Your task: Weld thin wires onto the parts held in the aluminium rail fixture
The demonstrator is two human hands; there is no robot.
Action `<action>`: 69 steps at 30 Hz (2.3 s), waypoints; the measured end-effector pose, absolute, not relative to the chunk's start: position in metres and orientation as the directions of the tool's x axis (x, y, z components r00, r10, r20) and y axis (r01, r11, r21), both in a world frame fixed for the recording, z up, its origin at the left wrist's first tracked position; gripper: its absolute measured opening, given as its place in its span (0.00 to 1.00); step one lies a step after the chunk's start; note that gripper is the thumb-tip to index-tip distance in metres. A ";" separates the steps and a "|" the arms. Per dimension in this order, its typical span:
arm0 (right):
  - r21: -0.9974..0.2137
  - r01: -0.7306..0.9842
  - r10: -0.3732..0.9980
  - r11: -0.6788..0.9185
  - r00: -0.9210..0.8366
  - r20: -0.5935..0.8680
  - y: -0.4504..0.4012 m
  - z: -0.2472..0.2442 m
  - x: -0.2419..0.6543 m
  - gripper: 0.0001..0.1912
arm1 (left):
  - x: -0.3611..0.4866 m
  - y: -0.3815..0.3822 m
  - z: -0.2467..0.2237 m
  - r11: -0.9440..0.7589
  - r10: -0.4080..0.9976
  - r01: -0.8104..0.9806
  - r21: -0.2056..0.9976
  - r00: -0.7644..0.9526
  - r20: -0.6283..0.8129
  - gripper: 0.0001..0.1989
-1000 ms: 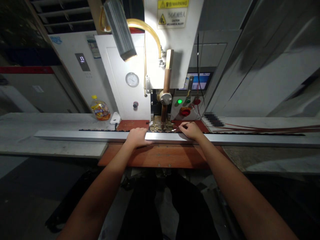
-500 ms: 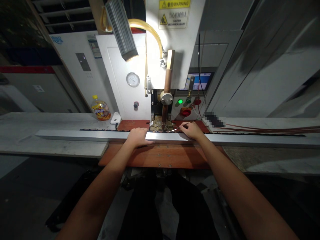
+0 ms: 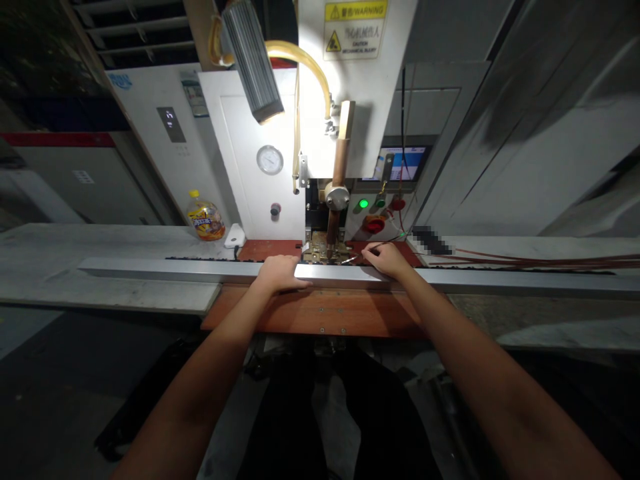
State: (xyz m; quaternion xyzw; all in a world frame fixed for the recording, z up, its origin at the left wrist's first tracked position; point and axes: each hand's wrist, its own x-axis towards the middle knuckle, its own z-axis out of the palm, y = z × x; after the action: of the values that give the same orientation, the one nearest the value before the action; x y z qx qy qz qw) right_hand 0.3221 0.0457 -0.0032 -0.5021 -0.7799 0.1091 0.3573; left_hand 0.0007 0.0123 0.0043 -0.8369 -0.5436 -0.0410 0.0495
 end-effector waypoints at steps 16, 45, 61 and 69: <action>-0.556 0.688 0.857 0.467 -0.196 0.477 0.048 0.002 0.298 0.12 | -0.001 0.014 0.002 -0.407 0.901 0.911 -0.059 0.412 0.135 0.34; -0.510 0.726 0.877 0.462 -0.287 0.386 0.051 -0.005 0.281 0.13 | -0.001 0.014 0.000 -0.403 0.905 0.914 -0.043 0.405 0.130 0.34; -0.518 0.714 0.874 0.471 -0.301 0.381 0.051 -0.006 0.281 0.14 | 0.000 0.012 0.003 -0.389 0.915 0.921 -0.033 0.390 0.106 0.35; -0.471 0.752 0.877 0.461 -0.308 0.367 0.046 -0.001 0.280 0.14 | -0.001 0.013 0.003 -0.398 0.910 0.916 -0.046 0.401 0.111 0.35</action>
State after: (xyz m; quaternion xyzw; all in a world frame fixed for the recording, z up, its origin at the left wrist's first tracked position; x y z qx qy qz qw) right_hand 0.2796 0.0464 -0.0009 -0.5079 -0.8018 0.1062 0.2963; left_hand -0.0010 0.0125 0.0028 -0.8353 -0.5464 -0.0340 0.0496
